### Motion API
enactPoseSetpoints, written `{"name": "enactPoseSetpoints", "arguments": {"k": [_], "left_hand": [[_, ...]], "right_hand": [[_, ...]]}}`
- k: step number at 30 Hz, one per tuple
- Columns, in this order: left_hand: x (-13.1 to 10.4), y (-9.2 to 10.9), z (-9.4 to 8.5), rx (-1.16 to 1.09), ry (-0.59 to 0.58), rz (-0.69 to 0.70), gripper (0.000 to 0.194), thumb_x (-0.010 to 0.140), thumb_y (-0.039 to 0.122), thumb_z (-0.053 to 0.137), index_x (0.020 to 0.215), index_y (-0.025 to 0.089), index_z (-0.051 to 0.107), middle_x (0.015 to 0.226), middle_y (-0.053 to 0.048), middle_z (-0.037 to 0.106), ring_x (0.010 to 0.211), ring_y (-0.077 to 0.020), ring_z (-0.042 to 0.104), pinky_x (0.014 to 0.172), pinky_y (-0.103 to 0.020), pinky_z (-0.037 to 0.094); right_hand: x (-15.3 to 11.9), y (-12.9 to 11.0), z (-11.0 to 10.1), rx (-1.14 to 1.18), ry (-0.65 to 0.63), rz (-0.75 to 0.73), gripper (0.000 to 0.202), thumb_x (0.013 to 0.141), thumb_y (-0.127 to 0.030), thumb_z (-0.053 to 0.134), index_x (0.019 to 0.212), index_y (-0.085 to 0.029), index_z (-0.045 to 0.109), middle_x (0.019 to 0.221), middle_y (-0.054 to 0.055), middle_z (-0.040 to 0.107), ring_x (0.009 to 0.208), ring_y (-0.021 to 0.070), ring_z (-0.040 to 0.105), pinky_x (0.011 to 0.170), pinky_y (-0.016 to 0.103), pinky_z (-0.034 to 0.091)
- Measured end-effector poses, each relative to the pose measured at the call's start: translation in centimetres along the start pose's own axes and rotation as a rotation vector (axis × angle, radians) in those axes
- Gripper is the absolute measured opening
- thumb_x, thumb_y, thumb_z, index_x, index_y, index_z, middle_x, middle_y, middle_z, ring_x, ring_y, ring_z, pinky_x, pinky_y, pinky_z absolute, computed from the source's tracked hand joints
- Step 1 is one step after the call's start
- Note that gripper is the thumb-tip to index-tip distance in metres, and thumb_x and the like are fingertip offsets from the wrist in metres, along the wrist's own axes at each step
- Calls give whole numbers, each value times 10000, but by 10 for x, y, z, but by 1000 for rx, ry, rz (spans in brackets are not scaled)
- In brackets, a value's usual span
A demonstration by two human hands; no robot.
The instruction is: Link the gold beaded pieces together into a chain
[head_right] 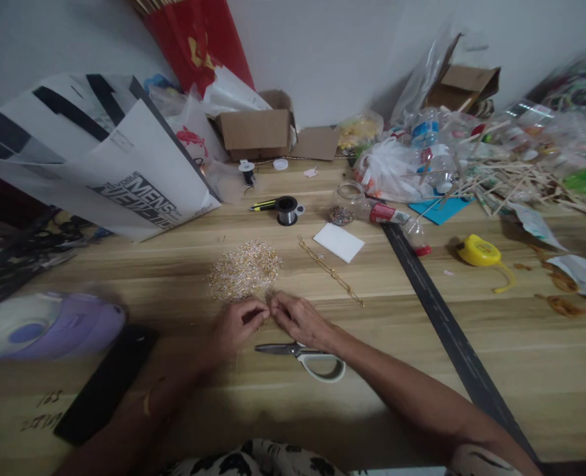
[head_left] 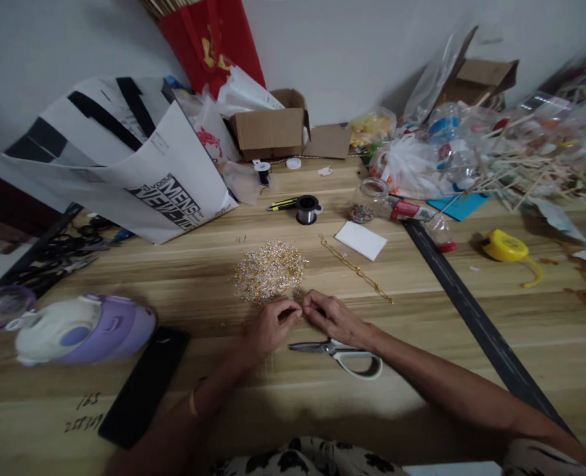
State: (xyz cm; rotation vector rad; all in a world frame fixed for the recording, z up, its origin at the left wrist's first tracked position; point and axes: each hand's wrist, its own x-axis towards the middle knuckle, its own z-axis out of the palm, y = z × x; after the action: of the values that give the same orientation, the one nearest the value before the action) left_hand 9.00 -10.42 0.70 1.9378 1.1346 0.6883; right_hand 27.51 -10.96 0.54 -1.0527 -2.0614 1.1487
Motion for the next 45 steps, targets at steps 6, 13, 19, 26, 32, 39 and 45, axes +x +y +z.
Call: {"name": "enactPoseSetpoints", "arguments": {"k": [6, 13, 19, 26, 32, 39, 45], "left_hand": [[2, 2, -1, -41, -8, -13, 103, 782, 190, 581, 753, 154, 673, 754, -45, 674, 741, -160, 592, 698, -264, 439], [3, -2, 0, -73, -5, -25, 94, 765, 186, 594, 731, 154, 675, 734, -38, 678, 710, -151, 597, 682, -251, 441], [3, -4, 2, -115, -12, -51, 87, 754, 182, 585, 705, 147, 648, 696, -25, 656, 658, -137, 581, 629, -231, 438], [3, 0, 0, -54, -24, -25, 110, 755, 176, 569, 666, 161, 633, 680, -15, 650, 658, -139, 563, 641, -233, 417], [3, -5, 1, -65, -26, -15, 132, 793, 198, 545, 714, 161, 645, 720, -19, 662, 696, -143, 577, 669, -232, 416], [4, -8, 2, -80, -19, -26, 114, 774, 185, 572, 693, 157, 648, 705, -18, 664, 680, -140, 580, 659, -232, 418], [4, -6, 1, -86, -39, -39, 108, 768, 186, 568, 700, 147, 643, 696, -26, 648, 669, -139, 563, 639, -233, 411]], "right_hand": [[0, 2, 2, 18, 12, -1, 150, 941, -269, 371, 868, -176, 463, 655, -39, 463, 563, 95, 403, 574, 203, 323], [0, -1, 3, 11, -5, 10, 168, 952, -283, 345, 870, -183, 453, 659, -35, 482, 560, 96, 414, 577, 206, 334], [0, -4, 3, -26, -4, 7, 155, 948, -269, 352, 853, -189, 446, 656, -35, 468, 568, 101, 415, 570, 207, 335], [0, -5, 2, -50, 5, -7, 150, 946, -258, 350, 860, -187, 451, 681, -24, 475, 587, 104, 428, 582, 210, 348], [0, -3, 3, -26, 6, 0, 152, 949, -264, 349, 869, -185, 452, 690, -26, 471, 596, 101, 432, 593, 207, 348], [1, -4, 2, -17, -4, 18, 149, 947, -261, 356, 869, -181, 455, 693, -27, 470, 600, 100, 430, 592, 205, 343], [1, -2, 3, -24, -1, 7, 138, 941, -250, 374, 871, -177, 467, 719, -20, 485, 627, 100, 439, 610, 205, 345]]}}
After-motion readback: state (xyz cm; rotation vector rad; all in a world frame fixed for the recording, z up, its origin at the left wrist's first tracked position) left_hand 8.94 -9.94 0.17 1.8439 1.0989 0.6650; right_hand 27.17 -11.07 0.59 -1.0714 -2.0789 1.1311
